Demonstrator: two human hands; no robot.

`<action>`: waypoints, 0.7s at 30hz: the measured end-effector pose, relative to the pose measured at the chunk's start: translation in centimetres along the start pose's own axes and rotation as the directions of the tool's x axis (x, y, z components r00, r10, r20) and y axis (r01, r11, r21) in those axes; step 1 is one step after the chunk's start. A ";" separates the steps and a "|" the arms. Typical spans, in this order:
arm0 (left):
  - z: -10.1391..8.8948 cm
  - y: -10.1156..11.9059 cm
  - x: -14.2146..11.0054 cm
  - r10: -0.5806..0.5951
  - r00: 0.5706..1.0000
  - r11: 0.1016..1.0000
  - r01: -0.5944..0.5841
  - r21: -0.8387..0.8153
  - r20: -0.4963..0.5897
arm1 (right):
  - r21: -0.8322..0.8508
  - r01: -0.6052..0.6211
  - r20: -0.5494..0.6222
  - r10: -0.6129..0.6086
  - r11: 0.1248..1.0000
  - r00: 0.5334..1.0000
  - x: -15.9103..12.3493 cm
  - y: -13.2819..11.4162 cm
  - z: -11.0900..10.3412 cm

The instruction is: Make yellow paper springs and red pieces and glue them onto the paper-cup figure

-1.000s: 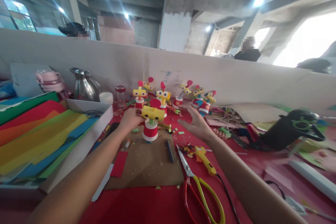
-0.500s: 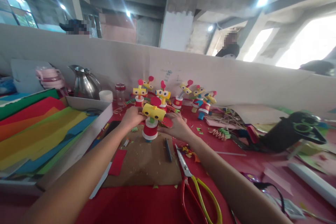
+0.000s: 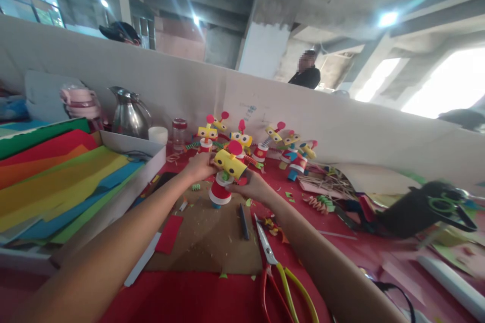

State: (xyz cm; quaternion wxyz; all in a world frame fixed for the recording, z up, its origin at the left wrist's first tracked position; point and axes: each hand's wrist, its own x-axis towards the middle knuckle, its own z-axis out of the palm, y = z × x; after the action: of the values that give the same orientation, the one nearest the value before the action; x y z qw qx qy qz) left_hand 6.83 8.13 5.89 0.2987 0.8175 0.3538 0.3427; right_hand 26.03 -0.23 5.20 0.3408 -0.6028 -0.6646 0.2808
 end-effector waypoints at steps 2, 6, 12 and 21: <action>0.0 0.3 0.0 -0.010 1.000 1.000 0.010 -0.013 0.011 | 0.082 -0.021 0.055 0.016 0.996 0.998 0.1 -0.1 0.0; 0.5 0.5 0.0 -0.048 0.999 0.998 0.048 -0.030 -0.007 | 0.170 -0.025 0.111 0.006 0.985 0.994 0.0 -0.5 0.1; 1.1 0.0 -0.2 -0.096 0.995 0.993 0.094 -0.068 -0.028 | 0.269 -0.068 0.126 0.035 0.961 0.991 -0.4 -0.8 0.4; 0.2 1.5 -1.1 -0.115 0.986 0.993 0.115 -0.007 -0.123 | 0.338 -0.051 0.116 0.012 0.940 0.993 -0.3 -0.9 0.7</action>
State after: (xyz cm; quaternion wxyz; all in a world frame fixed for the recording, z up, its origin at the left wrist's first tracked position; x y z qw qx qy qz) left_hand 6.95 6.35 6.44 0.2956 0.7731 0.4180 0.3745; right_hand 24.97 -0.64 5.42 0.3973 -0.5285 -0.6145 0.4304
